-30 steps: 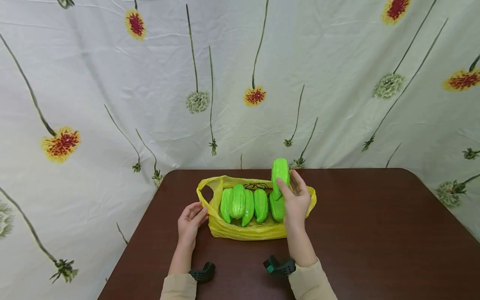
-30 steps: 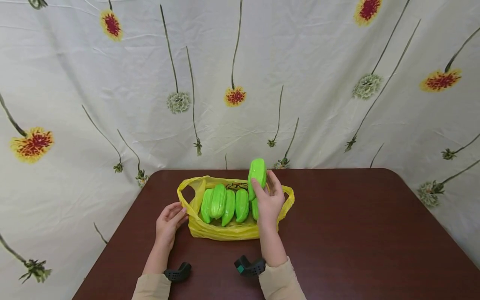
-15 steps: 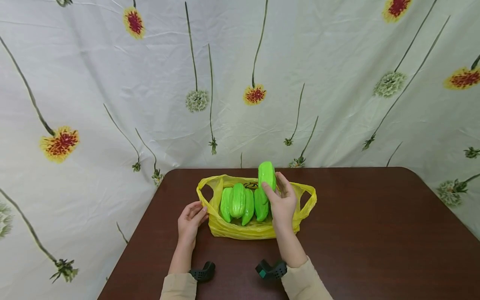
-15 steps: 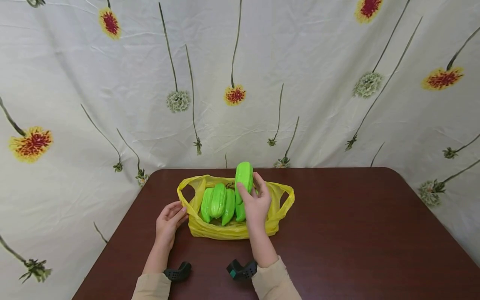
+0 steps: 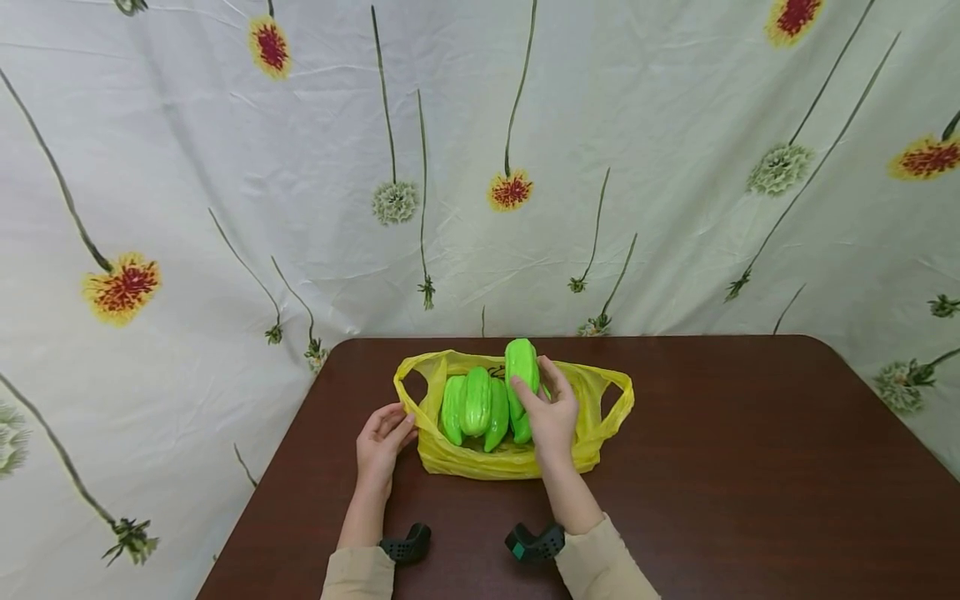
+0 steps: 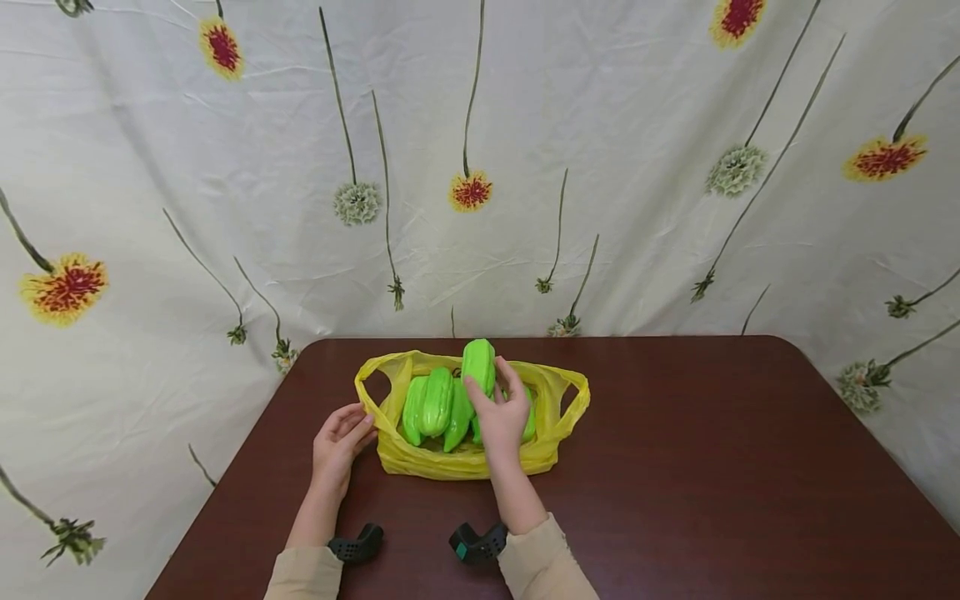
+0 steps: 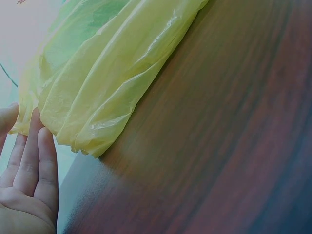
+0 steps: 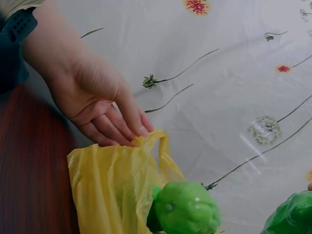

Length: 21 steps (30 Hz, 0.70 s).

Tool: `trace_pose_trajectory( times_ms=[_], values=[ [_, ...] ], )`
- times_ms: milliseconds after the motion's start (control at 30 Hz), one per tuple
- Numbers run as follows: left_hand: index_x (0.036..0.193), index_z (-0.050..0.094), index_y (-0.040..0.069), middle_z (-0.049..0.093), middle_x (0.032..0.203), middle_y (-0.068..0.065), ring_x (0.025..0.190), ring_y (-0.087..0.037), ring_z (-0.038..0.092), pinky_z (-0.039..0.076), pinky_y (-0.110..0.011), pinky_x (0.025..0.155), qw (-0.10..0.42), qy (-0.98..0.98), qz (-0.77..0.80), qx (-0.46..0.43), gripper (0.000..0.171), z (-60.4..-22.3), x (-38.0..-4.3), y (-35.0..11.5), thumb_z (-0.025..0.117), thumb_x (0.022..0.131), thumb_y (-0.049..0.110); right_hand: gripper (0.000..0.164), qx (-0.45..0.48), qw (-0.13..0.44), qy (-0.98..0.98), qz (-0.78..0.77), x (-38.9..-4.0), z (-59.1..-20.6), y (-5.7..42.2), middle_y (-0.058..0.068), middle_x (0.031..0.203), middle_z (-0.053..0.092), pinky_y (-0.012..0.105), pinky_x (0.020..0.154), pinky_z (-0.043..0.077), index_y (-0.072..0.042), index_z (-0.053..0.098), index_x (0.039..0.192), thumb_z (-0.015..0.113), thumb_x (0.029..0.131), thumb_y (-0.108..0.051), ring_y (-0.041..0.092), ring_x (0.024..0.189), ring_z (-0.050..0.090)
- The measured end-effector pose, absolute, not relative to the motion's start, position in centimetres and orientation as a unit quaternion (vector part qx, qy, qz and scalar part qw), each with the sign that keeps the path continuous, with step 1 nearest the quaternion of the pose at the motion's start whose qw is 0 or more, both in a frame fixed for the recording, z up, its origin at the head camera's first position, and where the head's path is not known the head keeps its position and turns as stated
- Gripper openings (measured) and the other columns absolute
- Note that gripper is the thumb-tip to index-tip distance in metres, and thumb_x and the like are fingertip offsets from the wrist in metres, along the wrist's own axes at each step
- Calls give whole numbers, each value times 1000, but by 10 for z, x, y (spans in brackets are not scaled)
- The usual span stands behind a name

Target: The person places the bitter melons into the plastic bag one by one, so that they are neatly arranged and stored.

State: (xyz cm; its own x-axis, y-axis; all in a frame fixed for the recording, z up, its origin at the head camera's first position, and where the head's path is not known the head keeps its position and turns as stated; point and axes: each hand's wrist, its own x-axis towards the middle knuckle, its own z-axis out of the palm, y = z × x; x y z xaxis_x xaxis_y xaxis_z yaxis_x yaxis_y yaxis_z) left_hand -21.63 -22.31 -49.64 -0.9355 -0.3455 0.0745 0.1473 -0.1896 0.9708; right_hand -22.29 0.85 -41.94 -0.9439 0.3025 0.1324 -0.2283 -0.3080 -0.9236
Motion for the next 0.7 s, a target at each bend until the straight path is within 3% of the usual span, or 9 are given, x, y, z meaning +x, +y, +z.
trace_pose_trajectory(
  times_ms=[700],
  values=[
    [116,55,-1,63,95,0,81,-12,64,56,-29,75,156,-616,-767,85,34,-496,-216,-223,68,85,4,59,-37,130,-616,776,-229,-448,3,17,136,47,39,109,31,2,47,134,72,81,-6,30,129,39]
  ],
)
